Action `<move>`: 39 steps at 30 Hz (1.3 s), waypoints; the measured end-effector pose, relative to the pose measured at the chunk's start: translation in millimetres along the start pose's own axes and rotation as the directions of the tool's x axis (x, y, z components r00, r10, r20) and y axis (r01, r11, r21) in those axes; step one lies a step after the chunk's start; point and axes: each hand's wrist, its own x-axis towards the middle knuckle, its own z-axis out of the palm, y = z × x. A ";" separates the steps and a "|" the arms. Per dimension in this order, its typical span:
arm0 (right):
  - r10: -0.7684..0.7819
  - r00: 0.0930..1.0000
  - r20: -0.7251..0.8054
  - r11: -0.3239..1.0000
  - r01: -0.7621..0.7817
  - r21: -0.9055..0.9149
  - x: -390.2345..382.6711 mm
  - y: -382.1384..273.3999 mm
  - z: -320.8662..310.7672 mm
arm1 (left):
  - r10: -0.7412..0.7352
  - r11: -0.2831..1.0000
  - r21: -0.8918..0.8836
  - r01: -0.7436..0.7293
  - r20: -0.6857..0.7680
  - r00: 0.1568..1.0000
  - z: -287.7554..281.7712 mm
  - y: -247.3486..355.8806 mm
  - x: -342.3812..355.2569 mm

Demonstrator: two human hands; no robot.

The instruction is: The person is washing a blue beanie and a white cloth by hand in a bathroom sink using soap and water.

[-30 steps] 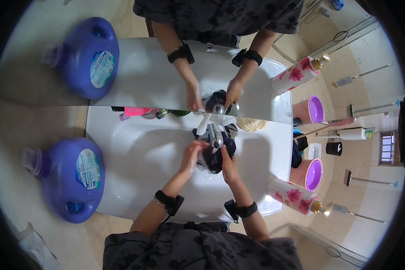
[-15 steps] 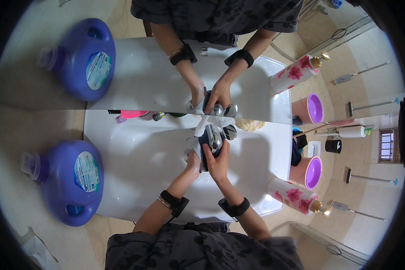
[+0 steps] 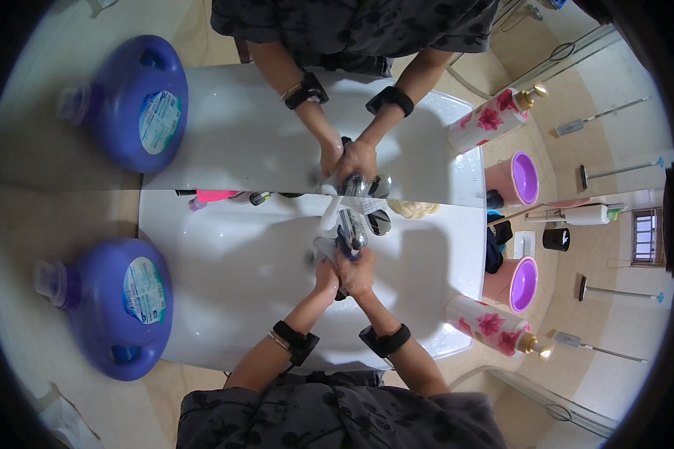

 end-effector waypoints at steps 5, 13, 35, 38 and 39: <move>0.208 0.971 0.114 0.930 -0.233 0.286 7.2 -10.3 -20.7 | -0.032 0.992 -0.126 0.031 -0.011 0.999 -23.9 -29.2 20.6; 0.389 0.829 0.402 0.463 -0.553 0.693 11.7 -50.9 -37.8 | 0.156 0.859 -0.511 -0.030 0.206 0.966 -15.5 21.6 -6.5; 0.005 0.963 0.269 0.998 0.014 -0.067 -5.7 -14.2 -18.0 | 0.519 0.837 0.272 -0.474 -0.126 0.845 2.1 46.8 -11.3; 0.062 0.978 0.200 0.997 -0.054 -0.048 -1.2 5.8 -12.0 | 0.466 0.846 0.348 -0.404 -0.114 0.877 6.1 49.7 -13.5; 0.091 0.981 0.170 0.996 -0.090 -0.018 -0.1 13.4 -11.4 | 0.411 0.856 0.384 -0.346 -0.102 0.906 9.1 50.1 -14.3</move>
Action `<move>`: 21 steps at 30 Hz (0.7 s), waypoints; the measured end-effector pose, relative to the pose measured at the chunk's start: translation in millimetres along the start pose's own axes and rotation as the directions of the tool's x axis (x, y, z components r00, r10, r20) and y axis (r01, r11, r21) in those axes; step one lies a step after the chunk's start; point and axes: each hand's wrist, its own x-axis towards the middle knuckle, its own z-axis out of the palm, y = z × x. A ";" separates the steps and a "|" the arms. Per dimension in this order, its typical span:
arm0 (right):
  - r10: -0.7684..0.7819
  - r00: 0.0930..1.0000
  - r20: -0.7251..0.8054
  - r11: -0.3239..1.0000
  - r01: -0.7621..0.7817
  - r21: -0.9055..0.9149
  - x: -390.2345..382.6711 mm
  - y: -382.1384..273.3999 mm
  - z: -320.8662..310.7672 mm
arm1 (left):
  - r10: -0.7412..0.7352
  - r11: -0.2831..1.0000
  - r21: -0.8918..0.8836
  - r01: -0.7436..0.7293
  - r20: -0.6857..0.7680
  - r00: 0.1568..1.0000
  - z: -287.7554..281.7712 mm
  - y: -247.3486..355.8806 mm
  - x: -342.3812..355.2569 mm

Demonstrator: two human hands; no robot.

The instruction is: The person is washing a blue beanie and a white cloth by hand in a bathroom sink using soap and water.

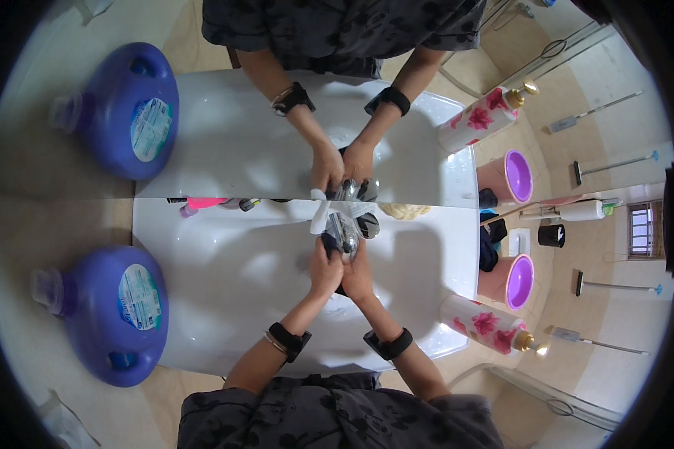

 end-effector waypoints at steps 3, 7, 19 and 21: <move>0.087 0.996 -0.001 0.993 -0.086 -0.086 1.7 -12.4 -6.4 | 0.137 0.987 -0.077 -0.139 -0.031 0.990 12.6 -19.2 2.5; -0.036 0.995 -0.095 0.998 0.031 -0.049 3.3 -3.5 -10.2 | 0.139 0.990 -0.011 -0.138 0.053 0.989 11.8 -27.6 8.3; 0.086 0.974 0.208 0.825 -0.187 0.534 -3.7 -22.2 6.3 | -0.554 0.643 -0.261 0.720 0.490 0.673 -69.2 -83.1 5.2; 0.156 0.948 0.278 0.704 -0.304 0.642 -6.0 -31.0 11.5 | -0.271 0.530 -0.337 0.778 0.802 0.532 -74.8 -87.4 1.5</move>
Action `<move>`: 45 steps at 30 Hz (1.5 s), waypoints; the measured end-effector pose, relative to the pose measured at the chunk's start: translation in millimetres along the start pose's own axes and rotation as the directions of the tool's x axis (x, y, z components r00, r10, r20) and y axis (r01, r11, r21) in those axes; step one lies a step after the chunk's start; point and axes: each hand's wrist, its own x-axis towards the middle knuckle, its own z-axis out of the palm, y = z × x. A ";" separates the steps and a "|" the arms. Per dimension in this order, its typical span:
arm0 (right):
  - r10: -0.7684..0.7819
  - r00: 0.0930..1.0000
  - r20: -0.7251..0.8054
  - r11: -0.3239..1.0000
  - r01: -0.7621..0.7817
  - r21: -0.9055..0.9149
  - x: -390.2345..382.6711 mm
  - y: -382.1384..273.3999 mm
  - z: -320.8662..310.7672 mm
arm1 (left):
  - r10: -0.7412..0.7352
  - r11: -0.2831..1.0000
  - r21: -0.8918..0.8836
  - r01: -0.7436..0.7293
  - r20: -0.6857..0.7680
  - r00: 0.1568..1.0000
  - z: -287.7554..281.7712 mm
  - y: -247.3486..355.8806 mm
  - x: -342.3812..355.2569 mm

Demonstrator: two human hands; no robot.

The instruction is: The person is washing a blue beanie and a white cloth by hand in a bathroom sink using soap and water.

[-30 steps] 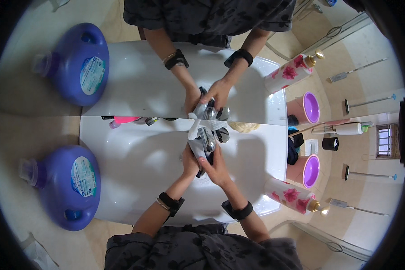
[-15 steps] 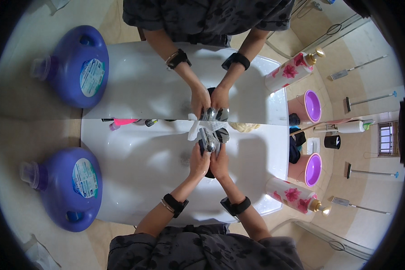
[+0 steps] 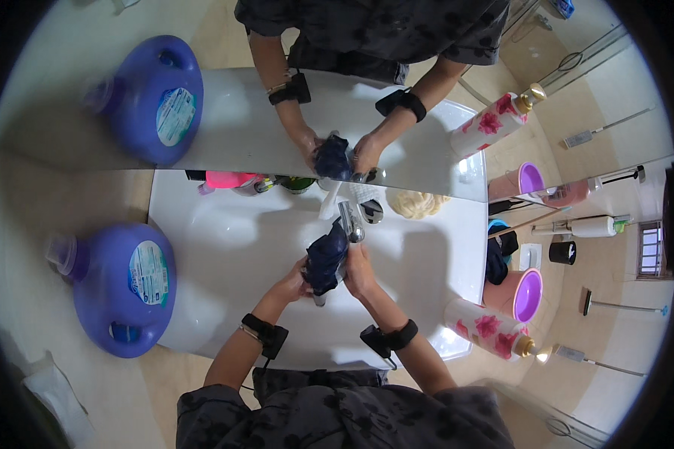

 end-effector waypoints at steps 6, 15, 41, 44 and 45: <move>0.384 0.912 0.145 0.809 -0.408 0.424 18.4 16.9 -38.2 | 0.021 0.857 -0.505 0.105 0.237 0.971 68.0 27.7 -18.6; -0.223 0.973 0.058 0.897 0.228 -0.378 16.2 -17.1 -39.1 | -0.004 1.000 0.020 -0.001 0.268 0.963 60.3 34.2 -7.6; -0.400 0.916 0.034 0.660 0.314 -0.682 11.7 -8.4 -44.9 | 0.142 0.857 0.508 -0.080 -0.084 0.986 87.5 25.2 2.5; -0.386 0.922 0.020 0.678 0.298 -0.672 2.0 -34.8 -49.7 | 0.097 0.881 0.472 -0.035 -0.108 0.989 90.4 32.0 -6.0; -0.382 0.923 -0.038 0.704 0.264 -0.660 1.4 -39.2 -57.2 | 0.083 0.905 0.425 -0.015 -0.141 0.987 95.7 35.0 -7.8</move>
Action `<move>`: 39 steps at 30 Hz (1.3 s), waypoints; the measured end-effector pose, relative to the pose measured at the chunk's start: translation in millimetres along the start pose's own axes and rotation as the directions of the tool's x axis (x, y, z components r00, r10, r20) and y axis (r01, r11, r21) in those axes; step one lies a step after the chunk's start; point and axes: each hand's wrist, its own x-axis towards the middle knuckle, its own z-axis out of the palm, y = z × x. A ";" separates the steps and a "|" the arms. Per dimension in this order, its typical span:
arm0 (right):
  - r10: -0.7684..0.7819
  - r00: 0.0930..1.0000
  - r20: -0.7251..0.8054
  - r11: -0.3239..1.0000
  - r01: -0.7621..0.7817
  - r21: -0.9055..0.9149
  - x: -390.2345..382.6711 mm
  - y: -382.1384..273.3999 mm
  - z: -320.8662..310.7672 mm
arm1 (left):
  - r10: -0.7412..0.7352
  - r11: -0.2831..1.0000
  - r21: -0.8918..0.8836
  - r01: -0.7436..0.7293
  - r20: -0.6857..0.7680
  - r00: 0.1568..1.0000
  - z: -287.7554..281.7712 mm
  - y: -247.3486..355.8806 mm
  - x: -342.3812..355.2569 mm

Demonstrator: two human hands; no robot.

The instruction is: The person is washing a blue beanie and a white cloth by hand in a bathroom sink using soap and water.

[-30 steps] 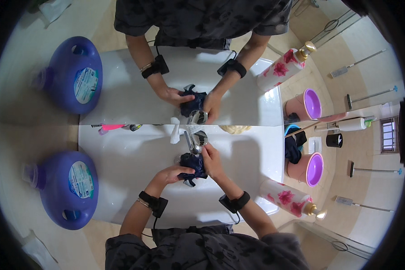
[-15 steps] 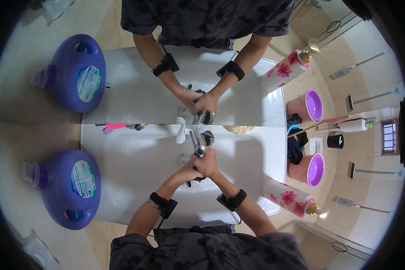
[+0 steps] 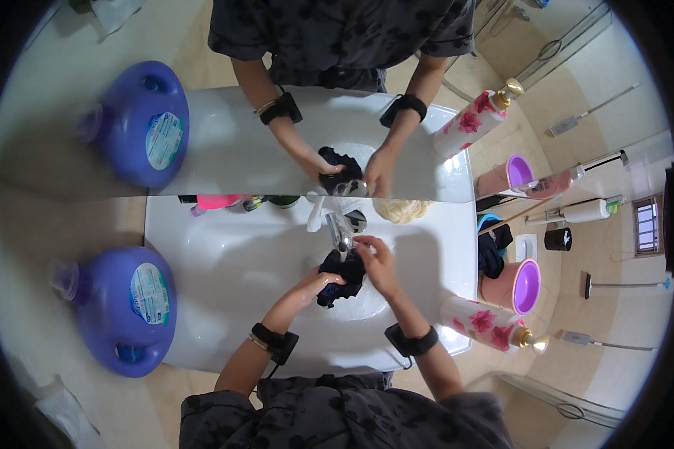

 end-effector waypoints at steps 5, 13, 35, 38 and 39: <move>0.069 0.996 0.056 0.965 -0.081 0.249 3.1 -85.9 -26.8 | 0.014 0.988 -0.151 -0.029 -0.098 0.995 -0.9 0.1 2.8; 0.046 0.957 0.285 0.850 -0.187 0.492 1.8 -150.6 -12.8 | 0.314 0.946 -0.061 -0.318 -0.061 0.947 10.2 0.1 2.6; 0.085 0.928 0.363 0.897 -0.230 0.377 -2.5 -143.2 0.3 | 0.238 0.937 -0.221 -0.270 -0.159 0.958 11.9 16.7 -11.9; 0.071 0.922 0.380 0.871 -0.243 0.426 -1.5 -145.8 -0.5 | 0.218 0.943 -0.213 -0.256 -0.183 0.959 5.7 9.1 -4.8; 0.057 0.928 0.369 0.883 -0.220 0.415 -2.1 -149.3 0.2 | 0.215 0.939 -0.226 -0.259 -0.203 0.955 3.6 6.6 -3.3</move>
